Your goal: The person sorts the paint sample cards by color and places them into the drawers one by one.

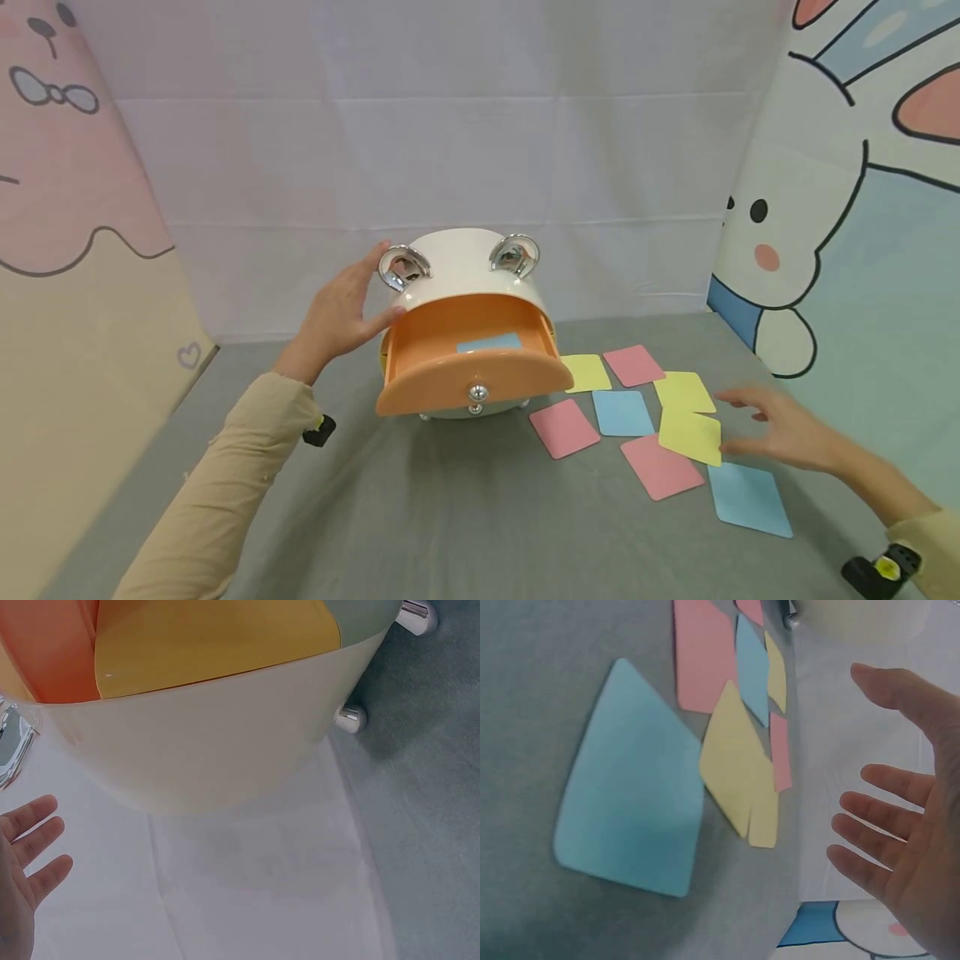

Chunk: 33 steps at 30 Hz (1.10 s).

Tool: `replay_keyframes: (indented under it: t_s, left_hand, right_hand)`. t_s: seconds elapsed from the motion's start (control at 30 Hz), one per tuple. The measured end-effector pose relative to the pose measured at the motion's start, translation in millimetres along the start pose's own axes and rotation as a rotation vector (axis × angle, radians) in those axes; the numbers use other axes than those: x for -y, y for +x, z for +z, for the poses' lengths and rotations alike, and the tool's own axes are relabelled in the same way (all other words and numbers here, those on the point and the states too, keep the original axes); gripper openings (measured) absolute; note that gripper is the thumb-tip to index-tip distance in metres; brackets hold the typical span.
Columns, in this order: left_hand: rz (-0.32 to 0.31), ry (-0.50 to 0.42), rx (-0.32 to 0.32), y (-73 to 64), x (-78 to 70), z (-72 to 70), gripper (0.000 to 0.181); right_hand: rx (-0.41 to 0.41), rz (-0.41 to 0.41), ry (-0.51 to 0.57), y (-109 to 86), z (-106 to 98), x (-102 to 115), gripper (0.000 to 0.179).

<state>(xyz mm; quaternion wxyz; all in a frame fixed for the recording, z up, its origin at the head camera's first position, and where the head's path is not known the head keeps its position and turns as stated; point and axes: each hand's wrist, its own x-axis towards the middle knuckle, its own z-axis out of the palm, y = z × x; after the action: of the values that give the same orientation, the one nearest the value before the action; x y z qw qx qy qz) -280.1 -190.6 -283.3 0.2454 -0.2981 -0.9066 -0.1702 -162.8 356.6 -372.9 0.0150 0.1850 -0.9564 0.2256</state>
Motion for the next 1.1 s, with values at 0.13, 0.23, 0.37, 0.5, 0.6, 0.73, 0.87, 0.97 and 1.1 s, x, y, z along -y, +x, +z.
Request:
replay_keyframes:
  t_s: [0.13,0.23,0.37,0.5,0.6,0.73,0.87,0.97,1.1]
  left_hand:
    - [-0.006,-0.005,0.004,-0.2,-1.0,-0.1,0.083]
    - [-0.010,-0.008,0.006,-0.3,-0.9,0.2,0.083]
    - [-0.012,-0.009,0.001,-0.7,-0.2,0.7,0.083]
    - [-0.016,-0.012,0.002,-1.1,0.0,0.8,0.083]
    - [-0.016,-0.014,0.003,-1.2,0.3,0.9,0.083]
    - [-0.008,-0.014,-0.001,-1.2,0.0,1.3,0.083]
    - [-0.002,-0.012,-0.006,-1.2,0.0,1.8,0.083]
    - [-0.005,-0.011,-0.004,-1.4,0.0,1.7,0.083]
    - [-0.014,-0.012,0.003,-1.8,0.2,1.2,0.083]
  right_hand:
    - [0.013,0.054,-0.019,-18.0,13,-17,0.067]
    - [0.026,0.094,-0.043,-31.5,23,-26,0.070]
    - [0.016,0.119,-0.092,-46.2,34,-37,0.070]
    - [-0.048,0.091,-0.117,-59.6,43,-46,0.067]
    - [-0.092,0.047,-0.112,-66.0,47,-50,0.065]
    - [-0.100,0.044,-0.141,-71.3,48,-51,0.068]
    - [-0.092,0.045,-0.181,-75.2,48,-51,0.072]
    - [-0.108,0.016,-0.184,-77.7,49,-50,0.076]
    - [-0.082,0.021,-0.196,-77.7,48,-49,0.078]
